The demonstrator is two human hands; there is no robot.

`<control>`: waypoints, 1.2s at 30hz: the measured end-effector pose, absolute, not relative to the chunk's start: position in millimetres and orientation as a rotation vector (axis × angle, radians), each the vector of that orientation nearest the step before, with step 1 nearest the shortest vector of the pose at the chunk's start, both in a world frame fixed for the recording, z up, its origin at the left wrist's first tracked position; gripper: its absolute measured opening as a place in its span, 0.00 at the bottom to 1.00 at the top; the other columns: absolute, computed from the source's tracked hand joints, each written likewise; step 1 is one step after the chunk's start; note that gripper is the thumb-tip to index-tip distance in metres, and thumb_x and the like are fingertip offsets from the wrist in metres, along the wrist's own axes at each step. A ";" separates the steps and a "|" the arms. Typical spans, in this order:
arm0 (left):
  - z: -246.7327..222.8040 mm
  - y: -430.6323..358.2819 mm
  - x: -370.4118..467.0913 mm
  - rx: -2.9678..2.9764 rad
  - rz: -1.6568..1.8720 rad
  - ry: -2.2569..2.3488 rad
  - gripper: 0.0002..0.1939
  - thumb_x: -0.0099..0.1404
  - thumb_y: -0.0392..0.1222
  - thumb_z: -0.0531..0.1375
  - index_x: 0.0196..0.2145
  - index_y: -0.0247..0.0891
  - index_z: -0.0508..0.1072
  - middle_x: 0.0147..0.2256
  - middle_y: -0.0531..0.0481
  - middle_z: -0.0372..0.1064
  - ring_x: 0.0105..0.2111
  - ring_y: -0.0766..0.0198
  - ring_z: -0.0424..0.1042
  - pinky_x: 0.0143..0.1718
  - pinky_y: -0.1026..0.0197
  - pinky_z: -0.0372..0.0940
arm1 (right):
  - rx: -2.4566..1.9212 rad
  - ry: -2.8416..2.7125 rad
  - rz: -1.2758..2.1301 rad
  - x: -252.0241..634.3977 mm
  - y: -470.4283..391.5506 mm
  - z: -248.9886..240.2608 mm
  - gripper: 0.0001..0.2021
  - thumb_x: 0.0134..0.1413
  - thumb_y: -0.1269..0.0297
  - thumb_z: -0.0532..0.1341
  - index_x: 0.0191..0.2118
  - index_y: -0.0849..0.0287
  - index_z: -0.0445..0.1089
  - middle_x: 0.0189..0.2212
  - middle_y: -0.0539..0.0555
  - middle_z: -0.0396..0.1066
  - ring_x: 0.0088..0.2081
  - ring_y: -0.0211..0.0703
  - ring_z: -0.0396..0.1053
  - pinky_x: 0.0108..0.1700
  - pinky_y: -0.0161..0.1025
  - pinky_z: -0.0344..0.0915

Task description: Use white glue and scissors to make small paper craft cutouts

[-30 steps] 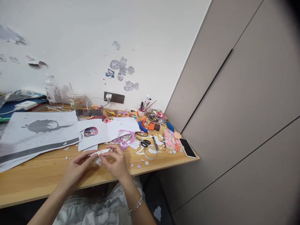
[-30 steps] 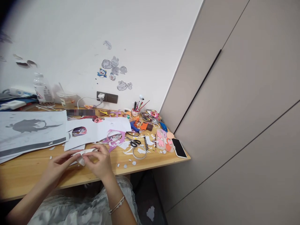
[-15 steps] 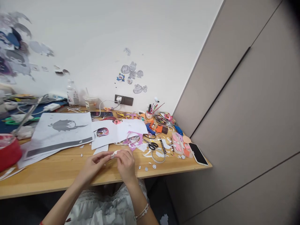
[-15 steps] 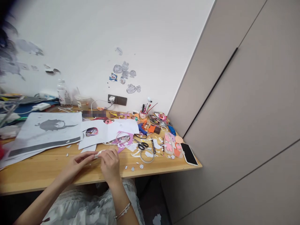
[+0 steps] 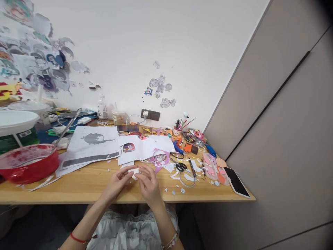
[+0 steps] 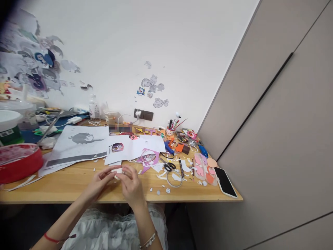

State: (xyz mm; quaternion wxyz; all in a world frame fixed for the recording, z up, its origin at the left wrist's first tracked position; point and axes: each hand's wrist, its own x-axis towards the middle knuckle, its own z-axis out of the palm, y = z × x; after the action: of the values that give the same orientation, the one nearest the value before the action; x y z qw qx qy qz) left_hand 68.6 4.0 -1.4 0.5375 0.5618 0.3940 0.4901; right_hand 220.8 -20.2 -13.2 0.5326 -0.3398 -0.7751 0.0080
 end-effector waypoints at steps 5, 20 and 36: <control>-4.1 5.5 71.7 1.395 1.110 0.901 0.23 0.55 0.55 0.59 0.43 0.37 0.72 0.44 0.43 0.71 0.48 0.54 0.67 0.52 0.55 0.61 | -0.838 -1.930 -0.024 218.8 -21.9 -12.4 0.16 0.57 0.77 0.50 0.45 0.55 0.68 0.51 0.58 0.61 0.53 0.38 0.62 0.50 0.35 0.67; -14.2 -3.4 75.3 1.527 1.308 0.991 0.13 0.64 0.53 0.48 0.33 0.40 0.58 0.18 0.59 0.56 0.14 0.70 0.55 0.18 0.67 0.53 | -0.973 -1.692 -0.030 220.4 -22.8 -6.1 0.11 0.53 0.76 0.52 0.38 0.58 0.68 0.39 0.57 0.64 0.42 0.39 0.66 0.42 0.37 0.66; 52.1 -25.6 90.3 2.516 1.566 0.640 0.16 0.67 0.40 0.42 0.27 0.37 0.64 0.20 0.52 0.60 0.21 0.68 0.57 0.25 0.64 0.54 | -0.903 -1.415 0.482 225.2 -26.1 -0.4 0.11 0.59 0.61 0.50 0.41 0.57 0.66 0.36 0.55 0.67 0.42 0.42 0.66 0.46 0.42 0.64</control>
State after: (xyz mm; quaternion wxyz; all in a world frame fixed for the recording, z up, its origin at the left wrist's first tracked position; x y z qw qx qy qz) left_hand 90.3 -25.6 52.1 0.0549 0.8286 0.2109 0.5158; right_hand 225.2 -26.1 -0.4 0.6425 -0.3961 -0.6209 0.2117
